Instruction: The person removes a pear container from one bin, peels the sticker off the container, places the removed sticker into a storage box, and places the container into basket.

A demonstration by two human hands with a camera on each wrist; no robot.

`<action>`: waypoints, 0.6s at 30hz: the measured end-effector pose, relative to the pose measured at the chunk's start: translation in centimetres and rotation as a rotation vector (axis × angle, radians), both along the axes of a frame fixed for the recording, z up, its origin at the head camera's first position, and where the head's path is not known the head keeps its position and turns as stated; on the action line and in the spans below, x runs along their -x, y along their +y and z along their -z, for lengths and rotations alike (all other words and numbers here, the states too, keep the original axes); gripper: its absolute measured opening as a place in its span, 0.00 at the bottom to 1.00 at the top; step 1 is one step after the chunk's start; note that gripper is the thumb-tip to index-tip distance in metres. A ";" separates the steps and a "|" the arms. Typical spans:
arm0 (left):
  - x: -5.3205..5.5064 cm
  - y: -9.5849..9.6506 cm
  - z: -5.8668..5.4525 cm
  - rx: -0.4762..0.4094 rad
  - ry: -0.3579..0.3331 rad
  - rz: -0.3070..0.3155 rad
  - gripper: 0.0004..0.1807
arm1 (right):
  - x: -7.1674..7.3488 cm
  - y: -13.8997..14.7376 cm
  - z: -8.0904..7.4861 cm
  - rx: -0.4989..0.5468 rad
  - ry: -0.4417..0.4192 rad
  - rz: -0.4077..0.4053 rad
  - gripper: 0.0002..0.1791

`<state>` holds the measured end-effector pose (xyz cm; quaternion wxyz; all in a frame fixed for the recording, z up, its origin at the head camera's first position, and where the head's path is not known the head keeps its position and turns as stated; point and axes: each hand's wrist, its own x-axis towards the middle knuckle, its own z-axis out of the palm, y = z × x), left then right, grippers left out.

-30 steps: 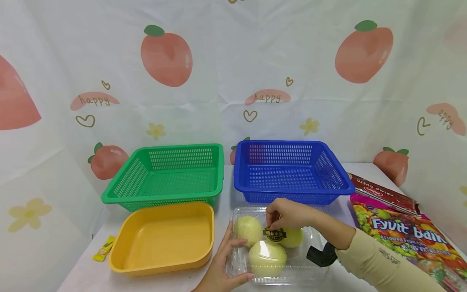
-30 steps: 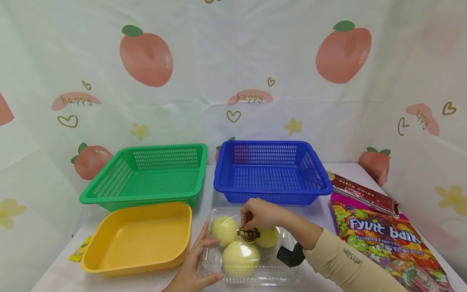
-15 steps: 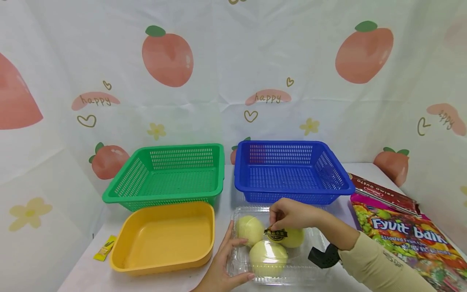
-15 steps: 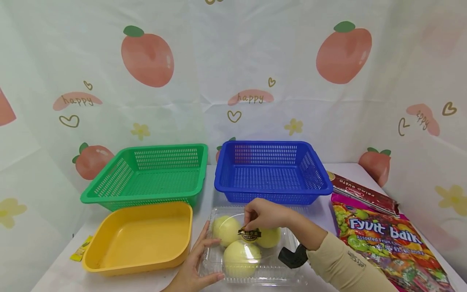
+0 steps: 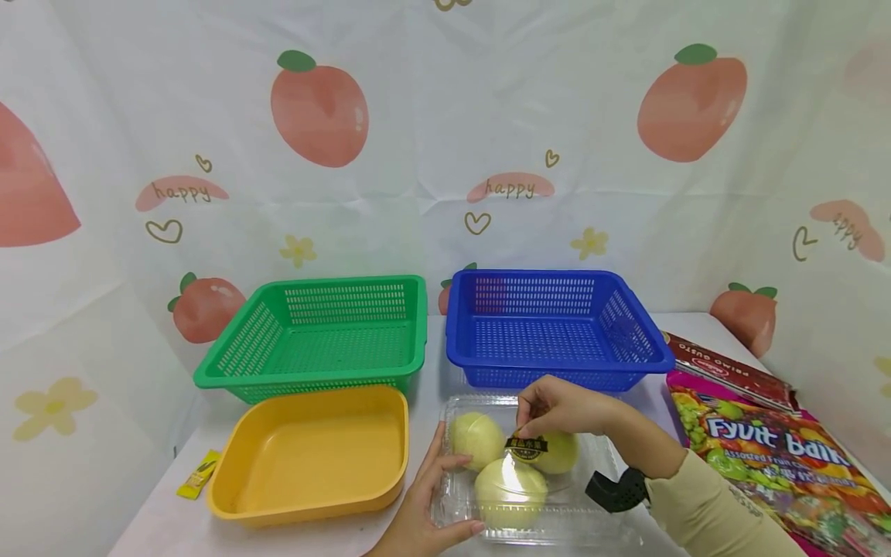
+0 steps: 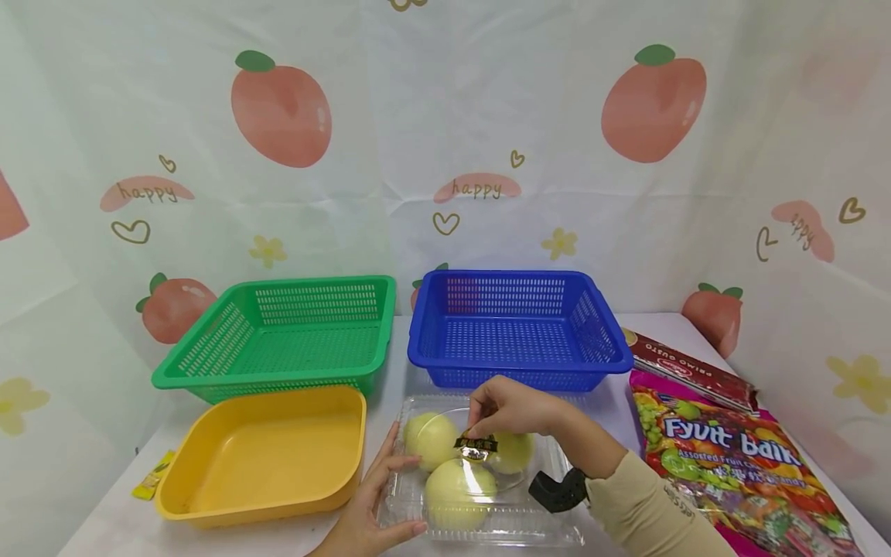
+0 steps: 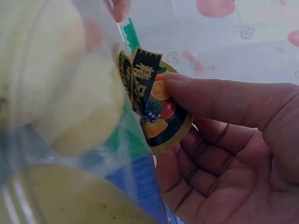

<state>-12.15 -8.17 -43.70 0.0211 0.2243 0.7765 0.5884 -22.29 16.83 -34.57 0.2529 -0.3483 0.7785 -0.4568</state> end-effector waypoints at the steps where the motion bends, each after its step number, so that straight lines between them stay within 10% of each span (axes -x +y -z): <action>1: 0.0 0.0 0.0 0.006 -0.003 -0.004 0.33 | 0.0 0.1 0.1 0.011 -0.005 -0.003 0.10; 18: 0.0 -0.1 0.1 0.011 0.003 -0.009 0.33 | 0.3 0.7 0.6 0.107 -0.078 -0.009 0.12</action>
